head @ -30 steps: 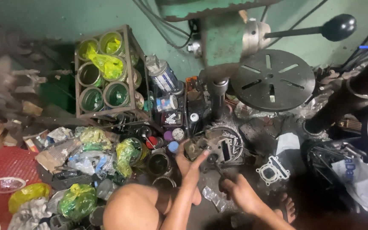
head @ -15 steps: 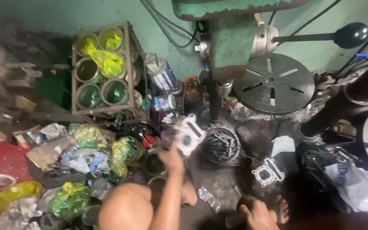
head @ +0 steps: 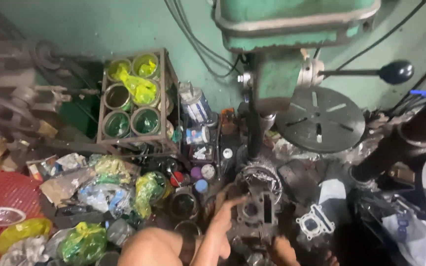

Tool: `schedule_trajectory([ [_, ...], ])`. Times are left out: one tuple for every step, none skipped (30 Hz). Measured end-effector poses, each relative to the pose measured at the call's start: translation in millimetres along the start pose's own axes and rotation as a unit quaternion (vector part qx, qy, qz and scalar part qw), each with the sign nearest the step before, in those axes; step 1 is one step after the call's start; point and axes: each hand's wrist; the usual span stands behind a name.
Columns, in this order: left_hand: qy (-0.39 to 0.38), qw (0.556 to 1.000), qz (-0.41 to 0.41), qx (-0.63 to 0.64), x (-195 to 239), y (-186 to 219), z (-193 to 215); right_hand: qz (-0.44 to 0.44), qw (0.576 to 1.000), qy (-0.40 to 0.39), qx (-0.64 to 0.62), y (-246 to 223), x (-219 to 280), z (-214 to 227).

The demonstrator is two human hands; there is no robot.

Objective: Machining and assembling components of a motorcycle engine head using a drill press and manual assembly techniques.

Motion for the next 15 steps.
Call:
schedule_trajectory([
  [-0.053,0.985,-0.161,0.036,-7.1,0.5,-1.7,0.043,0.992,0.111,-0.044,-4.3,-1.0,24.5],
  [-0.103,0.941,-0.314,0.069,-13.9,-0.8,-2.4,0.085,0.968,0.218,-0.089,-8.0,-0.1,45.8],
  [-0.105,0.94,-0.316,0.069,-16.2,-1.1,-3.7,0.085,0.968,0.221,-0.089,-9.1,0.5,61.7],
  [-0.082,0.955,-0.285,0.013,-18.2,-1.9,-4.1,0.145,0.904,0.372,-0.152,-11.1,1.0,77.0],
  [-0.059,0.965,-0.253,-0.043,-20.1,-2.8,-4.6,0.2,0.809,0.511,-0.209,-13.0,1.7,92.3],
  [-0.059,0.964,-0.256,-0.043,-15.4,-3.4,-7.9,0.202,0.808,0.513,-0.209,-31.1,27.0,113.5],
  [0.029,0.956,-0.239,-0.168,-10.9,-4.2,-11.5,0.225,0.813,0.492,-0.215,-48.8,52.6,134.6],
  [0.115,0.925,-0.214,-0.292,-5.9,-6.9,-14.9,0.244,0.818,0.471,-0.223,-64.6,79.5,152.8],
  [0.114,0.924,-0.215,-0.295,-24.4,-18.0,-13.4,0.242,0.817,0.473,-0.225,-79.0,92.7,158.4],
  [0.128,0.896,-0.226,-0.361,-43.4,-28.9,-13.2,0.32,0.784,0.475,-0.239,-93.0,105.3,165.5],
  [0.141,0.863,-0.236,-0.424,-62.3,-39.9,-13.1,0.395,0.745,0.475,-0.251,-107.1,117.9,172.5],
  [0.141,0.862,-0.238,-0.425,-70.4,-49.2,-14.2,0.394,0.744,0.477,-0.252,-114.6,113.6,175.7],
  [0.142,0.871,-0.203,-0.424,-78.4,-58.3,-15.2,0.336,0.777,0.473,-0.243,-122.2,109.5,179.1],
  [0.147,0.88,-0.168,-0.42,-86.5,-65.8,-13.6,0.28,0.806,0.466,-0.234,-133.2,104.6,182.5],
  [0.15,0.879,-0.169,-0.419,-90.0,-70.2,-17.2,0.283,0.805,0.466,-0.235,-136.2,96.2,181.8],
])
Point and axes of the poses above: each hand's wrist, its own x-axis away from the middle knuckle, its own z-axis out of the back of the hand, y = z × x, and after that the axes turned 9 degrees about z, right-handed
